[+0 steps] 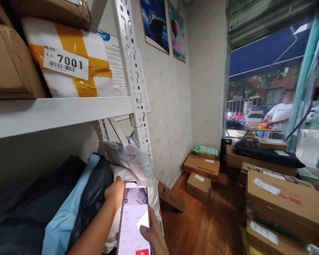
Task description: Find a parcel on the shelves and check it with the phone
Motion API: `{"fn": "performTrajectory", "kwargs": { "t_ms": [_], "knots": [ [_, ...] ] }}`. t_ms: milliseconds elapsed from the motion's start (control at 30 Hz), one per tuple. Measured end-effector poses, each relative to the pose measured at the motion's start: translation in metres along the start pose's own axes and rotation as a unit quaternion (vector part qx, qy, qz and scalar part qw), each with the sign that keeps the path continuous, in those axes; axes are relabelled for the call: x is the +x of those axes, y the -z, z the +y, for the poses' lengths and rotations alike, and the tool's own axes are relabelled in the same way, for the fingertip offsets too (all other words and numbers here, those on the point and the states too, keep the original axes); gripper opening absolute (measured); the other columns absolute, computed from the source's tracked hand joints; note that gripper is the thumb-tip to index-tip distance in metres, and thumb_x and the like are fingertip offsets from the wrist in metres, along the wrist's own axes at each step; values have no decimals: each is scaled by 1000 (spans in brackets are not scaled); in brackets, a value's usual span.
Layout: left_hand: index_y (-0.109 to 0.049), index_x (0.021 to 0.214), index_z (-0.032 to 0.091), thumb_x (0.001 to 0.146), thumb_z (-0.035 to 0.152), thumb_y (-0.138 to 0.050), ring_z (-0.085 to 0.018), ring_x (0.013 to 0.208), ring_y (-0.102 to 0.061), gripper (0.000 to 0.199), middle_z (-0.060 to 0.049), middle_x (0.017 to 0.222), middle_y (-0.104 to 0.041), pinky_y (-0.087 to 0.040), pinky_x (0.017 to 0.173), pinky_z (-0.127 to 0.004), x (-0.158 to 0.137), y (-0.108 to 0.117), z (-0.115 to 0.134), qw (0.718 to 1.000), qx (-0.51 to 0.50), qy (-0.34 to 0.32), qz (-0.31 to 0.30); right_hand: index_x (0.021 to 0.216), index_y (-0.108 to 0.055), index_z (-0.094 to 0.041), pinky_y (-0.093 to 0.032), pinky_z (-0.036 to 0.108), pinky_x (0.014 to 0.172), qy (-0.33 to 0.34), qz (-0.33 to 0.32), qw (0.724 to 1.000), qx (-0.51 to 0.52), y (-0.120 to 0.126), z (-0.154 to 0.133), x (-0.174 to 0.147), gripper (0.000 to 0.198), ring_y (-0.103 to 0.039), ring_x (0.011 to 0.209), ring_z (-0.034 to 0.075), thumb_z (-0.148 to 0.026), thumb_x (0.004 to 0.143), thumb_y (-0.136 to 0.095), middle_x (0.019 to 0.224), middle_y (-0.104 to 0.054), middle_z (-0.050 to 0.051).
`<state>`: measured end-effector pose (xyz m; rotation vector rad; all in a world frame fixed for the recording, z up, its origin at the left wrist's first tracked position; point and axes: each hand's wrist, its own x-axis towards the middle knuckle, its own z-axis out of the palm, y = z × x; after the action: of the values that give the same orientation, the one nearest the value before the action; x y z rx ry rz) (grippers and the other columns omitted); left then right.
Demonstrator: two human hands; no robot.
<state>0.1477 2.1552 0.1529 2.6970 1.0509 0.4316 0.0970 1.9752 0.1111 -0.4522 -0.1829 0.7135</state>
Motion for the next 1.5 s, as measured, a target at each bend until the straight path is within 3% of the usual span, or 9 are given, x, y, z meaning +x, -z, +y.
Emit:
{"fn": "performTrajectory", "kwargs": {
  "t_ms": [100,233,433,667,1000,1200,1333,1500],
  "knots": [
    [-56,111,9,93,27,-27,-34,90,-68,39,-23,94,-71,-44,69,-39,-9,3,-12,1000,-6,6,-6,127,-31,-19,-53,46,73,-15,-30,999,-34,-1,-1,-1,96,-67,94,35,-44,47,-79,91,-72,10],
    [-49,95,20,93,36,-19,-28,78,-66,35,-16,83,-69,-39,64,-35,-19,4,-32,998,-40,42,26,133,-21,-18,-53,47,74,-8,-63,998,-28,-5,0,-3,101,-68,91,33,-41,52,-78,96,-71,12],
    [-29,78,26,94,42,-17,-22,63,-56,25,-1,63,-50,-34,60,-29,-34,2,-47,984,-111,96,97,118,-43,-22,-51,44,82,1,-90,996,-18,-6,7,-3,76,-67,95,30,-37,53,-79,93,-71,7],
    [-29,76,26,94,41,-23,-20,55,-48,24,2,57,-41,-28,56,-29,-40,1,-47,978,-143,91,122,118,-41,-24,-54,48,73,-16,-96,995,-29,-3,6,-5,78,-69,88,32,-38,52,-80,88,-71,7],
    [-28,76,26,95,39,-26,-20,55,-48,23,3,56,-39,-27,56,-28,-43,-1,-47,977,-151,85,126,124,-34,-23,-54,47,75,-17,-86,996,4,-10,3,-10,86,-69,88,30,-31,53,-81,88,-72,7],
    [-30,76,26,95,39,-25,-20,55,-50,24,2,55,-44,-29,55,-27,-43,-2,-49,977,-153,78,128,114,-50,-24,-53,47,80,-4,-78,997,-4,-9,3,-8,74,-68,90,30,-33,49,-84,93,-72,6],
    [-32,77,26,95,39,-26,-20,55,-51,22,2,56,-45,-29,55,-27,-41,-4,-49,978,-146,74,129,128,-38,-22,-52,48,79,-19,-100,995,-12,-7,0,-9,87,-68,92,32,-32,52,-79,91,-72,7],
    [-35,81,25,96,38,-24,-17,59,-54,23,-1,62,-55,-31,55,-25,-39,-7,-49,983,-122,63,119,141,-20,-19,-48,37,78,-57,-138,988,-48,-6,-16,-21,101,-69,90,28,-13,48,-60,94,-74,5]
  ]
}}
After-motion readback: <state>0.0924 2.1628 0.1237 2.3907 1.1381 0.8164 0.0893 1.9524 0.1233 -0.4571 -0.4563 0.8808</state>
